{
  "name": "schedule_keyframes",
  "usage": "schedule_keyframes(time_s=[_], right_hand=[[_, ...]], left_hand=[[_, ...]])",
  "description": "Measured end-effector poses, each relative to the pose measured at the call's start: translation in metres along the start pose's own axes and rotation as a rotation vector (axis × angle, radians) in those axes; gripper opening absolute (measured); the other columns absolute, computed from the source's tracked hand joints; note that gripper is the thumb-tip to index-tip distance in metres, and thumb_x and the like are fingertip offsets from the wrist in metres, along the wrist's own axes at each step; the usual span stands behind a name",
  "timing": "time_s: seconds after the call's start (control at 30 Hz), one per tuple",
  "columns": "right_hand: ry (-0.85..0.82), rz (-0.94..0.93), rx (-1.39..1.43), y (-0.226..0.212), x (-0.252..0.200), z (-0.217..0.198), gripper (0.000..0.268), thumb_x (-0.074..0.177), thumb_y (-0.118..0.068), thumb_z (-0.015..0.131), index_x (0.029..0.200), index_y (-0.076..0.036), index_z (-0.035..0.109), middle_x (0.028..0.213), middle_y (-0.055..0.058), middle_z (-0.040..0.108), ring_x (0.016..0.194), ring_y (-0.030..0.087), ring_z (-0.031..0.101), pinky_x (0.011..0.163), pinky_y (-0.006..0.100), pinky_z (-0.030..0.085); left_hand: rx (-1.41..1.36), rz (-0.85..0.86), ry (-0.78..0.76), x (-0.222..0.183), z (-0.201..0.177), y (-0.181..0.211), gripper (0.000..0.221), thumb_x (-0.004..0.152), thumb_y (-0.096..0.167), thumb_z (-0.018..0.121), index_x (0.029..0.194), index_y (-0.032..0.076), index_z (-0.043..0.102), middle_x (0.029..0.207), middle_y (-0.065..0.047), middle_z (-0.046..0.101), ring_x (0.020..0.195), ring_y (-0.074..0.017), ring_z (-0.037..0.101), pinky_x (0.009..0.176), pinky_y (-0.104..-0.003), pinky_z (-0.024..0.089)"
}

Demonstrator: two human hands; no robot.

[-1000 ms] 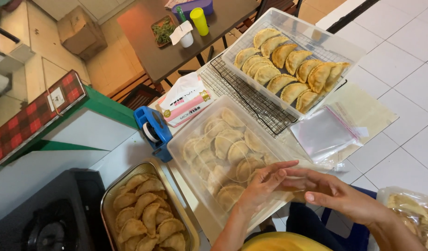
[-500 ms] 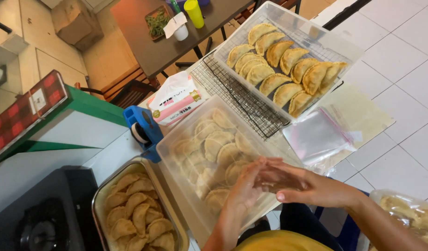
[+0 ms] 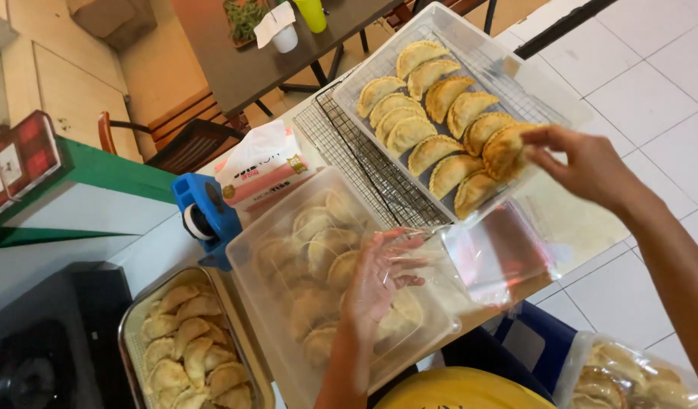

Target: Frying pastries in a wok and then arranging them into plastic containers for packaging.

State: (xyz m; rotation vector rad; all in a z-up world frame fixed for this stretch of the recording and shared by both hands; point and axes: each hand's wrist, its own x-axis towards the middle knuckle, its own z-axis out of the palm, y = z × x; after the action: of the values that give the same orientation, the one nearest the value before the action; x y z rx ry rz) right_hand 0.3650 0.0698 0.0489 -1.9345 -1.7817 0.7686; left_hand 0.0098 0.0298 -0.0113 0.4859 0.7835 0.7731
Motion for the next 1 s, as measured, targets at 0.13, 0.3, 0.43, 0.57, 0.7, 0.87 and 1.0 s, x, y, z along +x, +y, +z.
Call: schedule_keyframes(time_s=[0.13, 0.3, 0.43, 0.57, 0.7, 0.87, 1.0], right_hand=[[-0.087, 0.163, -0.120, 0.046, 0.067, 0.014, 0.044, 0.105, -0.031, 0.051, 0.145, -0.014, 0.056, 0.141, 0.012, 0.063, 0.125, 0.035, 0.059, 0.101, 0.049, 0.044], [-0.211, 0.160, -0.302, 0.071, 0.111, 0.031, 0.061, 0.102, -0.051, 0.051, 0.148, -0.009, 0.048, 0.131, 0.026, 0.066, 0.119, 0.044, 0.062, 0.097, 0.053, 0.050], [-0.327, 0.275, -0.330, 0.049, 0.112, 0.021, 0.058, 0.100, -0.049, 0.062, 0.140, -0.007, 0.056, 0.125, 0.017, 0.068, 0.109, 0.033, 0.065, 0.087, 0.044, 0.060], [-0.348, 0.305, -0.422, 0.059, 0.126, 0.018, 0.072, 0.087, -0.061, 0.069, 0.143, -0.017, 0.060, 0.132, 0.017, 0.062, 0.120, 0.034, 0.054, 0.093, 0.047, 0.051], [-0.390, 0.276, -0.439, 0.059, 0.131, 0.007, 0.078, 0.077, -0.072, 0.069, 0.133, -0.018, 0.070, 0.130, 0.016, 0.066, 0.123, 0.034, 0.059, 0.101, 0.046, 0.048], [-0.423, 0.410, -0.195, 0.032, 0.113, -0.013, 0.061, 0.081, -0.046, 0.080, 0.129, -0.009, 0.073, 0.131, 0.015, 0.070, 0.120, 0.033, 0.060, 0.099, 0.047, 0.046], [-0.363, 0.478, -0.120, 0.044, 0.101, -0.013, 0.057, 0.075, -0.040, 0.089, 0.118, -0.004, 0.075, 0.116, 0.020, 0.079, 0.107, 0.035, 0.061, 0.091, 0.045, 0.040]], left_hand=[[-0.021, 0.037, -0.007, 0.009, 0.002, 0.001, 0.055, 0.098, 0.050, 0.051, 0.131, 0.008, 0.066, 0.128, -0.020, 0.071, 0.099, -0.0345, 0.072, 0.078, -0.048, 0.059], [-0.039, -0.014, 0.112, 0.022, 0.002, 0.003, 0.059, 0.096, 0.053, 0.047, 0.128, 0.008, 0.067, 0.127, -0.021, 0.071, 0.096, -0.0350, 0.072, 0.075, -0.048, 0.058], [-0.090, -0.041, 0.195, 0.024, 0.000, 0.002, 0.057, 0.096, 0.054, 0.046, 0.129, 0.011, 0.065, 0.129, -0.021, 0.071, 0.095, -0.0382, 0.071, 0.076, -0.052, 0.058], [-0.095, -0.053, 0.226, 0.026, 0.005, 0.010, 0.058, 0.095, 0.056, 0.047, 0.128, 0.013, 0.064, 0.133, -0.022, 0.069, 0.101, -0.0395, 0.070, 0.081, -0.056, 0.057], [-0.094, -0.051, 0.218, 0.027, 0.004, 0.013, 0.059, 0.095, 0.055, 0.047, 0.132, 0.012, 0.063, 0.134, -0.023, 0.068, 0.101, -0.0382, 0.069, 0.083, -0.056, 0.057], [-0.132, 0.004, 0.087, 0.028, -0.011, 0.007, 0.051, 0.100, 0.054, 0.048, 0.131, 0.016, 0.064, 0.137, -0.025, 0.065, 0.101, -0.0379, 0.070, 0.083, -0.055, 0.058], [-0.138, -0.030, 0.130, 0.026, -0.012, 0.011, 0.052, 0.098, 0.055, 0.053, 0.131, 0.017, 0.065, 0.131, -0.018, 0.069, 0.099, -0.0349, 0.071, 0.082, -0.052, 0.058]])
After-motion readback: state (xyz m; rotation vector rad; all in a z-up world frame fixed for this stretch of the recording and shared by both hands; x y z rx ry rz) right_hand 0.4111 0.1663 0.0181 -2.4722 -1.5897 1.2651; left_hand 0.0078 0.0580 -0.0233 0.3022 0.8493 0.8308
